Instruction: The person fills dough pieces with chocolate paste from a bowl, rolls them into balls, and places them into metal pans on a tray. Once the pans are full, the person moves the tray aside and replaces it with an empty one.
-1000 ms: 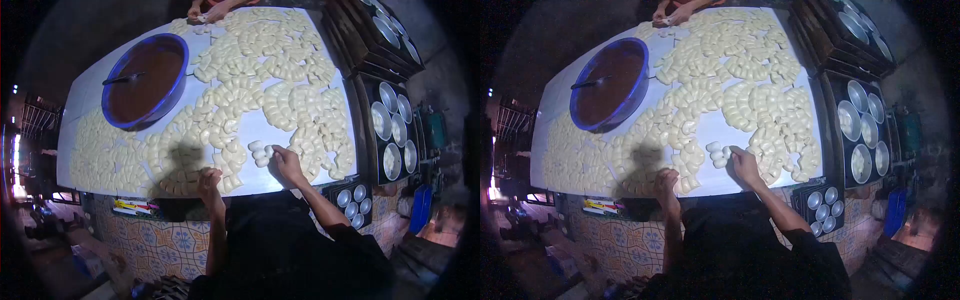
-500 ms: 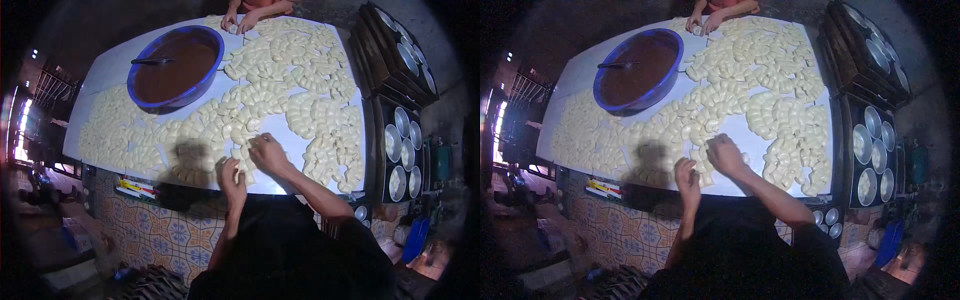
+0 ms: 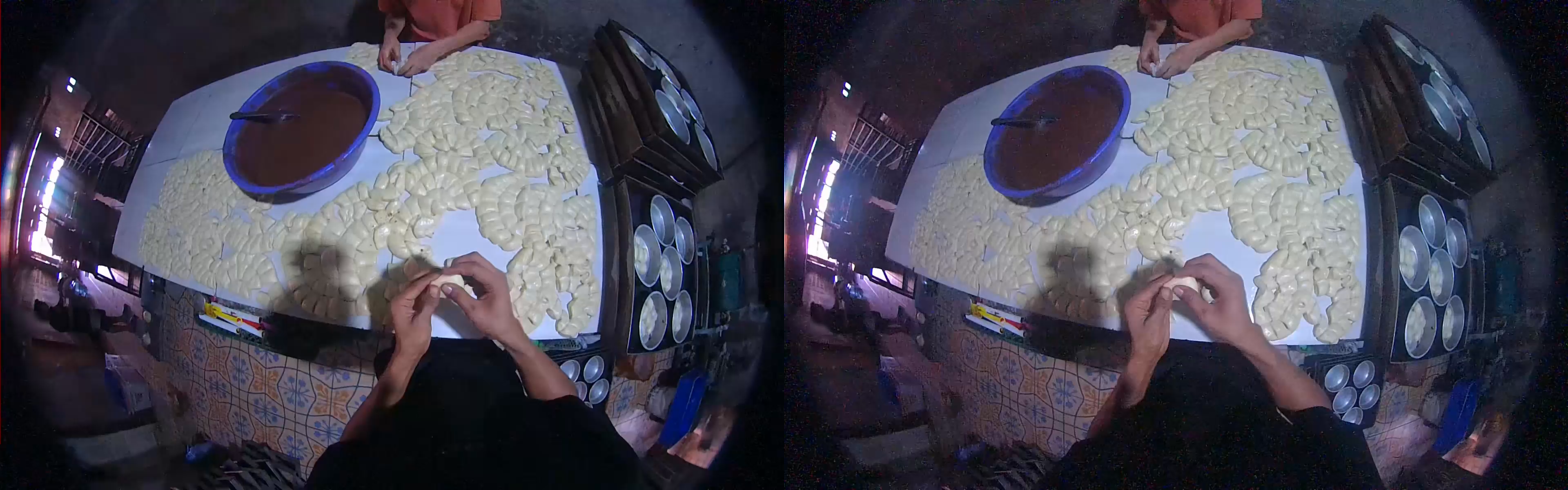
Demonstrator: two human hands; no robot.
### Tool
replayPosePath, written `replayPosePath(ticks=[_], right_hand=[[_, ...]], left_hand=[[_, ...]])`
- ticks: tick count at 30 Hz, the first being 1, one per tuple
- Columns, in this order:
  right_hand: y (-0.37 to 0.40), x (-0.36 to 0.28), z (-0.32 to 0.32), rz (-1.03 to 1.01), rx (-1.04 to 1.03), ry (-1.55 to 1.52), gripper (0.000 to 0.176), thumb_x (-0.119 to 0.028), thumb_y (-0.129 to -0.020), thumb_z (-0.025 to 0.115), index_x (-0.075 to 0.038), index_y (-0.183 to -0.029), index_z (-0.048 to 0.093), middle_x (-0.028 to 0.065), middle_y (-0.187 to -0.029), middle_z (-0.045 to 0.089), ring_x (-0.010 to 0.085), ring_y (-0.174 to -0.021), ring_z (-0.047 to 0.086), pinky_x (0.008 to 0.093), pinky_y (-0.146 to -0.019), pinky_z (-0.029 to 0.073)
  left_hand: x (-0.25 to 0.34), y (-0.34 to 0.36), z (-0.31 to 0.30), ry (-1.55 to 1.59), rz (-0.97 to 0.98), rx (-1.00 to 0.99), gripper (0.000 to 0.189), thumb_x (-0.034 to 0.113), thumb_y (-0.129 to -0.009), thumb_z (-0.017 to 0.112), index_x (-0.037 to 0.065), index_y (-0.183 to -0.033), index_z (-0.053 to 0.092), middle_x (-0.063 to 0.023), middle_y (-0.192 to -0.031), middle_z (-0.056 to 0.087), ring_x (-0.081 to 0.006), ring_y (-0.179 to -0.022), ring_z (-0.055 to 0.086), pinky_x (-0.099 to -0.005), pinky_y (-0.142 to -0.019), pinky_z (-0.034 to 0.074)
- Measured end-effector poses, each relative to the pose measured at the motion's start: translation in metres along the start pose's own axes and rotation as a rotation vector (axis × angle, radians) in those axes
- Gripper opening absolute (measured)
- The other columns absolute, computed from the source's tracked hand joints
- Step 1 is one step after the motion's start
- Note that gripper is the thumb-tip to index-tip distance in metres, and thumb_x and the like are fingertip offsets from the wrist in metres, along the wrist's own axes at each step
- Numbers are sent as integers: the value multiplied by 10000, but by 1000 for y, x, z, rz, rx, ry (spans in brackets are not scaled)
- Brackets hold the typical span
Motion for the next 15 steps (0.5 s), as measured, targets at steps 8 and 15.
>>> replayPosePath(ticks=[8,15], right_hand=[[-23,19,6,-123,-117,-91,305,-296,-885,579,-89,-1098,644,128,-1218,449,276,-1164,368,376,-985,311],[-52,78,2,206,-387,-451,1079,-473,-773,699,-94,-1471,-32,135,-1427,276,247,-1301,298,398,-1021,331]], left_hand=[[3,-23,9,437,-218,-92,122,73,-872,619,5,-967,654,-59,-945,653,-108,-872,592,-248,-767,474],[31,-86,17,1005,-435,-489,1171,865,-640,449,-65,-1340,328,-225,-1350,408,-349,-1207,435,-461,-1048,324]])
Point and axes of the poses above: each hand's wrist, its own y-axis away from the middle knuckle, its own z-axis out of the palm, x = y × z, the point moved 2 cm from there along -y, towards the middle knuckle
